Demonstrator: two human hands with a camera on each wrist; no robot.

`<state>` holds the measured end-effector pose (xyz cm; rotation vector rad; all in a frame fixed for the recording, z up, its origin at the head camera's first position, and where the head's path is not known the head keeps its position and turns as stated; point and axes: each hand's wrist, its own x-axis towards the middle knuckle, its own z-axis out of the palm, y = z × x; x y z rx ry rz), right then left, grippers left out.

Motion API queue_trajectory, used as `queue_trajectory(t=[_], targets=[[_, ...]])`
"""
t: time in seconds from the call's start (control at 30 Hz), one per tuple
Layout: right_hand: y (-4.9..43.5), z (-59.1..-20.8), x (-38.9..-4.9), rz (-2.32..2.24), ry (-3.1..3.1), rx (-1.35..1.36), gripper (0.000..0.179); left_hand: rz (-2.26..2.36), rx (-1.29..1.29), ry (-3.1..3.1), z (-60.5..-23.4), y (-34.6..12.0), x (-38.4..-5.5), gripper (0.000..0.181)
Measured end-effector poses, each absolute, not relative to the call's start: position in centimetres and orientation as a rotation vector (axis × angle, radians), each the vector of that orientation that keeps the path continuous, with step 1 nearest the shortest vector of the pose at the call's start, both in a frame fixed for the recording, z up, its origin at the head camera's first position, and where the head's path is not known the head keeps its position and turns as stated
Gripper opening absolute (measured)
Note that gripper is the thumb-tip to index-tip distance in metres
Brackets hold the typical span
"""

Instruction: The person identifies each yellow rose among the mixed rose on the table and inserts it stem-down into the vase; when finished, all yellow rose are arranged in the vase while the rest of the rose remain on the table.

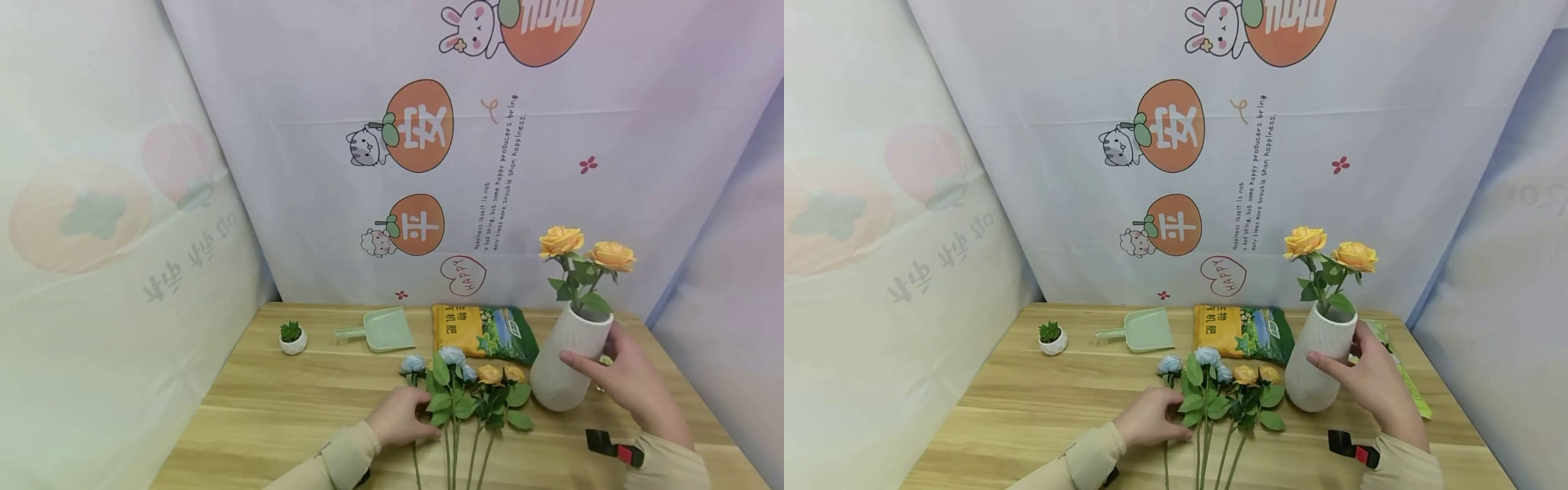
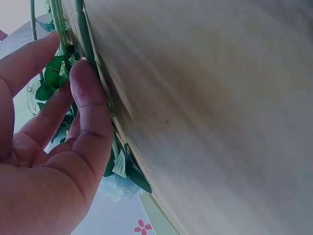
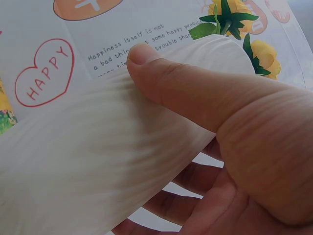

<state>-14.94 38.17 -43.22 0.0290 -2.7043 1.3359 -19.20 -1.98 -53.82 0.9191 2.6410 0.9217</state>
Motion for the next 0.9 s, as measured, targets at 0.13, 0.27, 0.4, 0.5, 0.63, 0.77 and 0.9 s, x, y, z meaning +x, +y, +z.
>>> queue_trajectory(t=[0.13, 0.27, 0.4, 0.5, 0.63, 0.77, 0.9], targets=[[38.13, -43.08, -14.85, 1.346, -2.709, 0.019, 0.101, 0.861, 0.963, 2.669, -53.75, -1.8, -19.0, 0.026], [38.09, -43.04, -14.85, 1.338, -2.716, 0.014, 0.102, 0.807, 1.001, 2.709, -53.6, -1.76, -18.83, 0.025], [38.12, -43.03, -14.91, 1.338, -2.718, 0.013, 0.103, 0.813, 1.051, 2.728, -54.0, -2.07, -19.17, 0.022], [38.19, -42.99, -14.95, 1.338, -2.715, 0.014, 0.102, 0.831, 1.043, 2.741, -54.18, -2.36, -19.31, 0.024], [38.24, -42.89, -14.95, 1.339, -2.708, 0.017, 0.102, 0.829, 1.01, 2.769, -54.0, -2.54, -19.19, 0.036], [38.12, -42.79, -14.88, 1.337, -2.715, 0.019, 0.104, 0.764, 1.037, 2.8, -53.8, -2.43, -18.93, 0.035], [37.99, -42.73, -14.76, 1.338, -2.715, 0.018, 0.103, 0.701, 1.081, 2.797, -53.47, -2.12, -18.55, 0.033]])
